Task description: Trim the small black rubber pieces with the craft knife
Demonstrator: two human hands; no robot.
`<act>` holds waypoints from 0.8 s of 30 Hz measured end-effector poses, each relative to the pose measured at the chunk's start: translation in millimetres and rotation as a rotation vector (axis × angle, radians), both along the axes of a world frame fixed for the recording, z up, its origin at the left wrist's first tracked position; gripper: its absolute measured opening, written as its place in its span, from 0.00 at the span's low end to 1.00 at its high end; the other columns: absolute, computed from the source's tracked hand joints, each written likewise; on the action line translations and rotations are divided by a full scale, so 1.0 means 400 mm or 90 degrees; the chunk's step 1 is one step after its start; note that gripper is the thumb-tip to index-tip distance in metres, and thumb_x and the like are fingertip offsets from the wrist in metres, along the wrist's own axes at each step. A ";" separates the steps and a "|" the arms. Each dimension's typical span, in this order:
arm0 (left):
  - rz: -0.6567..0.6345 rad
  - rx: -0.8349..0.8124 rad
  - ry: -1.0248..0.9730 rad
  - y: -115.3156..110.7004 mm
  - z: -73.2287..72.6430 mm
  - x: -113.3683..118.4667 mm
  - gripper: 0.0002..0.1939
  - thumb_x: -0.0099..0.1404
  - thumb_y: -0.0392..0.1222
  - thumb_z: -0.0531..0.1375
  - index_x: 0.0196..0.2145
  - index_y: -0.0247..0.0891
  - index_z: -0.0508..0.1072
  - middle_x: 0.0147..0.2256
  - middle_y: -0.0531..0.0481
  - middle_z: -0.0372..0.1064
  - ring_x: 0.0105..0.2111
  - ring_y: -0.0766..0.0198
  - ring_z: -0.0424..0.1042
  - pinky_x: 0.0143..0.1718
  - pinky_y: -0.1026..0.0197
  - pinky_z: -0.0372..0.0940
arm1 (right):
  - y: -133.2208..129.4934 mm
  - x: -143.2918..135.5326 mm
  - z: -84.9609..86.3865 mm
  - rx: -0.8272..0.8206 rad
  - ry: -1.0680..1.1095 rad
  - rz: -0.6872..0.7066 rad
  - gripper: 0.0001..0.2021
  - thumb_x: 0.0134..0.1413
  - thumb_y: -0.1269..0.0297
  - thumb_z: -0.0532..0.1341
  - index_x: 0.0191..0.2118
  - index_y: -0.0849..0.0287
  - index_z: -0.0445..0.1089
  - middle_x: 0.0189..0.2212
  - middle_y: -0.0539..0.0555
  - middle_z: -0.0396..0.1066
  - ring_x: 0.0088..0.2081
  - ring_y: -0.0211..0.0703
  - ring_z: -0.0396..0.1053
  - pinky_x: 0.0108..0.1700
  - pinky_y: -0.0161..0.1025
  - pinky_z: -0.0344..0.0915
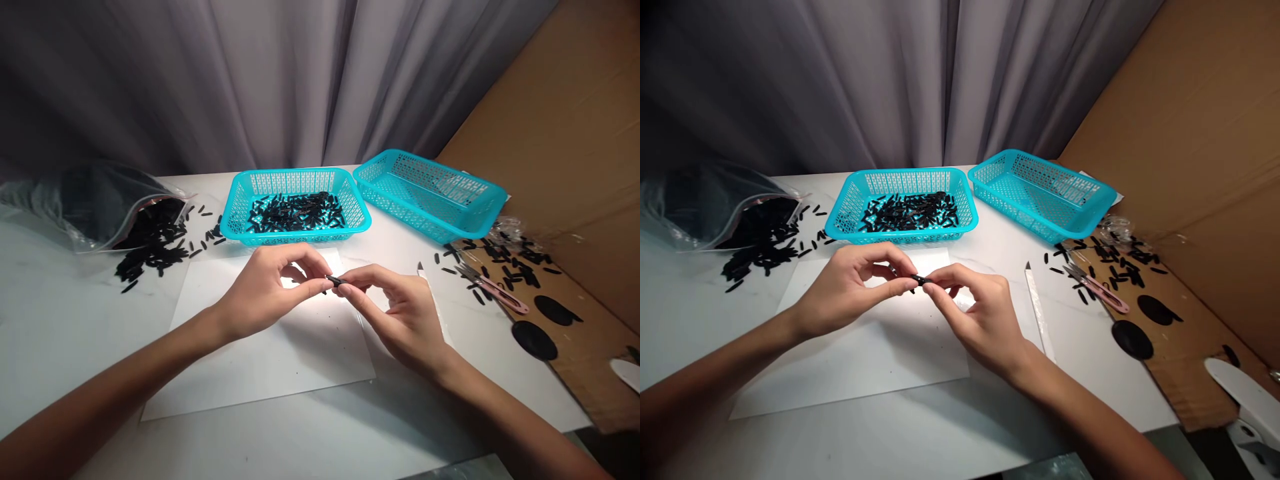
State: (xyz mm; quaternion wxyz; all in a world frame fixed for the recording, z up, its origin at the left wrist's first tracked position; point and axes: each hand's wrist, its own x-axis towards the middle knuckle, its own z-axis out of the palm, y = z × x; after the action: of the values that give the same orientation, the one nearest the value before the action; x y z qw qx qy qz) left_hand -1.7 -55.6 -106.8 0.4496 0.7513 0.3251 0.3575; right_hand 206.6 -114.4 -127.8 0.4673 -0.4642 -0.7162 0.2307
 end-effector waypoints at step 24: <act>-0.008 0.028 -0.076 -0.014 0.016 0.001 0.05 0.65 0.31 0.71 0.35 0.40 0.84 0.33 0.52 0.82 0.33 0.67 0.80 0.35 0.68 0.76 | -0.009 0.007 0.011 0.078 0.037 0.007 0.06 0.62 0.74 0.69 0.39 0.55 0.81 0.32 0.50 0.85 0.30 0.40 0.81 0.35 0.36 0.77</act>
State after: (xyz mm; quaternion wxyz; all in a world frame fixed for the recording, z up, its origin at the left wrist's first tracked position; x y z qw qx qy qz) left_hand -1.3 -61.1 -100.4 0.4537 0.7405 0.2849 0.4058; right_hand 209.2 -117.8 -123.2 0.5139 -0.4239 -0.7178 0.2024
